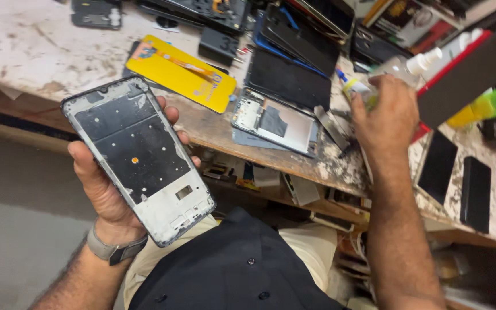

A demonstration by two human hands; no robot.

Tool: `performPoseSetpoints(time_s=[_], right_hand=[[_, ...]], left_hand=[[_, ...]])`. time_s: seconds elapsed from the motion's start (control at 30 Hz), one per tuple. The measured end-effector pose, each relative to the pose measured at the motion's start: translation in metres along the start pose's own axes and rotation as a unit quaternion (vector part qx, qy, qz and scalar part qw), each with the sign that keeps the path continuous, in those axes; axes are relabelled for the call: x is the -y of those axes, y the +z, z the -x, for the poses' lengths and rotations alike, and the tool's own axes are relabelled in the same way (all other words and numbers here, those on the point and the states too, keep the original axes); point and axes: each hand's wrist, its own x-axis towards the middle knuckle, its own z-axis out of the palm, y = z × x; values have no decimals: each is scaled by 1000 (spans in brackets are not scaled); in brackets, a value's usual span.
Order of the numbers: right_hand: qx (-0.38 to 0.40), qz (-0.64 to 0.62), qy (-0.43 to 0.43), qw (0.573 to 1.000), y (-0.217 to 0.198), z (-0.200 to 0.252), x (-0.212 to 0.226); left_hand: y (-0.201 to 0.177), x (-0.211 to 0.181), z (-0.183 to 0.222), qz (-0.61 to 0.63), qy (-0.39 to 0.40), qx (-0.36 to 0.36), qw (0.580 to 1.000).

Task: The person applies adhesive to the frame of a disassembled smartphone, then installs a new battery and a screen assembly. The person uses a screwdriver to secure internal components.

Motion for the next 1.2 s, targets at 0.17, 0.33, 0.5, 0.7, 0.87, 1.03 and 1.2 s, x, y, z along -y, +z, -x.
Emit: performPoseSetpoints(time_s=[0.17, 0.33, 0.5, 0.7, 0.87, 1.03, 1.2], right_hand=[[78, -216, -41, 972, -11, -18, 66], [216, -210, -166, 939, 0, -45, 147], [292, -144, -161, 932, -3, -61, 181], [311, -157, -136, 927, -4, -71, 190], [268, -221, -103, 932, -5, -70, 194], [272, -354, 19, 895, 10, -67, 189], [245, -603, 65, 756, 29, -78, 174]], left_hand=[[-6, -7, 4, 24, 20, -7, 999], [-6, -10, 7, 48, 24, -21, 998], [-14, -20, 20, 65, 33, -23, 997], [-27, -19, 28, 75, 47, -16, 996], [-33, -14, 27, 105, 31, -4, 994], [-36, -11, 29, 116, 23, -4, 993], [-36, -10, 31, 112, 22, -5, 994]])
